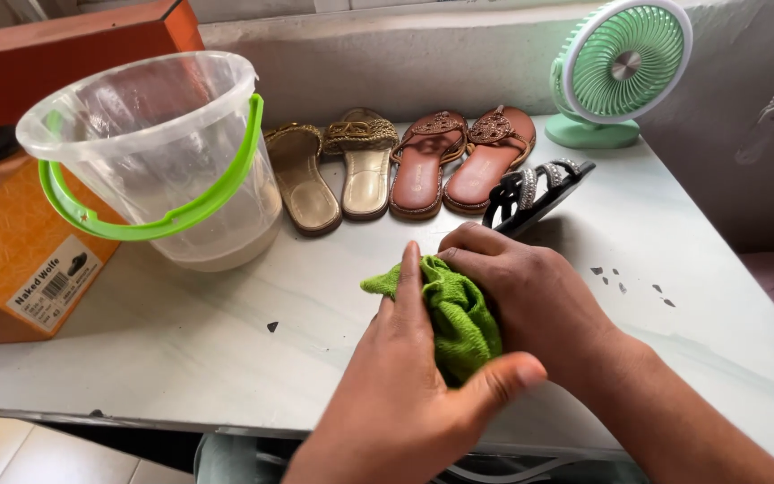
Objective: The person wipes a black sandal with a green cloth, cleaning the upper straps, insole, and sole. The sandal is turned over and cleaned on all sides while other sandals remain on the table.
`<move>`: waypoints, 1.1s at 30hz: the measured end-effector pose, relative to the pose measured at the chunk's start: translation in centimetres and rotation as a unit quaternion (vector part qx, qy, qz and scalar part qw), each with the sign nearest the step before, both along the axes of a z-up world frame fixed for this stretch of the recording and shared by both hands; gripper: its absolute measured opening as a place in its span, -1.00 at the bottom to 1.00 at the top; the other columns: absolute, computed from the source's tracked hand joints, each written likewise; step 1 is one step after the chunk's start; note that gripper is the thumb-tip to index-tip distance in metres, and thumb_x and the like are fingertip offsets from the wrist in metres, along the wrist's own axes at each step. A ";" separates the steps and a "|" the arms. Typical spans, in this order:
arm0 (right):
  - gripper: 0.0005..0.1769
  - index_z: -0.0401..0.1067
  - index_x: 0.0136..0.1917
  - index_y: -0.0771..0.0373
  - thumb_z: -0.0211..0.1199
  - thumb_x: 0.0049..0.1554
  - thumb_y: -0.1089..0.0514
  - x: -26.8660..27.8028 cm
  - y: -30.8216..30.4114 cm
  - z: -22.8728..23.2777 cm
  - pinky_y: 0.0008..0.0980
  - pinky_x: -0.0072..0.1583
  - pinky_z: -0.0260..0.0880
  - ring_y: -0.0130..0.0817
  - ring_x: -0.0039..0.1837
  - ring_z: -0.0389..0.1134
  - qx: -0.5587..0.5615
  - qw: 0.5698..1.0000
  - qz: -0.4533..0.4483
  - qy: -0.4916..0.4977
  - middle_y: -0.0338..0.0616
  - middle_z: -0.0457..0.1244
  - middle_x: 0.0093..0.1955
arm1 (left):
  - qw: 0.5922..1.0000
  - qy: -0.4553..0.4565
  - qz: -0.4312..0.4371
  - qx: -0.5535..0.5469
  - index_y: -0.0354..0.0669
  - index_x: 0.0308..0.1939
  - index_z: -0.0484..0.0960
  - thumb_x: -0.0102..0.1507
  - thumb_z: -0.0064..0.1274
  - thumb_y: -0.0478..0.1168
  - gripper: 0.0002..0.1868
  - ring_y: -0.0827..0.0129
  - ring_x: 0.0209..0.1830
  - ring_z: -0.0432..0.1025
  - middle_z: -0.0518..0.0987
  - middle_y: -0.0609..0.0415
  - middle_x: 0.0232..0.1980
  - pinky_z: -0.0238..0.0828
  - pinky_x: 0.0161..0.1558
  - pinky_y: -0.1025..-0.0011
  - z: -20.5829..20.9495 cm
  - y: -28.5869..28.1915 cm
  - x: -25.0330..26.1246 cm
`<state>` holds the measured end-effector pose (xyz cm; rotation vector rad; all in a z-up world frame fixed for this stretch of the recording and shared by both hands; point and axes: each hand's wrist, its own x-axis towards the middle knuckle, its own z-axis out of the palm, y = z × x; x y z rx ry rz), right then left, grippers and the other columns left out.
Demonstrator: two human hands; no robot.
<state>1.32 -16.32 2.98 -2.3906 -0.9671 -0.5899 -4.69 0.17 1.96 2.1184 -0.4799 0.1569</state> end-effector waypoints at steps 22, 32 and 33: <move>-0.64 0.55 0.05 0.07 0.27 -0.03 0.31 0.4 0.3 -1.9 -0.28 -0.24 0.45 -0.28 -0.28 0.47 0.044 0.998 -0.038 -0.039 -0.42 0.44 0.07 | 0.949 0.006 0.289 0.126 0.00 -0.16 0.67 0.26 0.08 0.06 -0.73 0.29 -0.08 0.46 0.69 0.19 -0.19 0.19 0.12 0.23 -3.6 2.2 1.9; -0.59 0.58 0.05 0.23 0.29 -0.11 0.40 0.3 -1.0 -1.9 -0.36 -0.14 0.47 -0.30 -0.21 0.50 0.131 0.991 -0.001 -0.025 -0.29 0.47 -0.01 | 0.974 0.032 0.200 -0.100 -0.09 0.16 0.50 0.26 0.08 -0.13 -0.60 0.33 -0.15 0.68 0.76 0.09 -0.04 0.58 -0.05 0.36 -2.1 -0.8 2.6; -0.60 0.59 0.04 0.23 0.33 -0.11 0.40 0.2 -1.1 -1.8 -0.39 -0.14 0.48 -0.34 -0.21 0.49 0.138 0.989 -0.007 -0.042 -0.28 0.47 -0.02 | 0.967 0.068 0.189 -0.160 -0.15 0.11 0.56 0.27 0.09 -0.18 -0.66 0.36 -0.17 0.65 0.76 0.06 -0.07 0.59 -0.06 0.39 -2.0 -0.7 2.8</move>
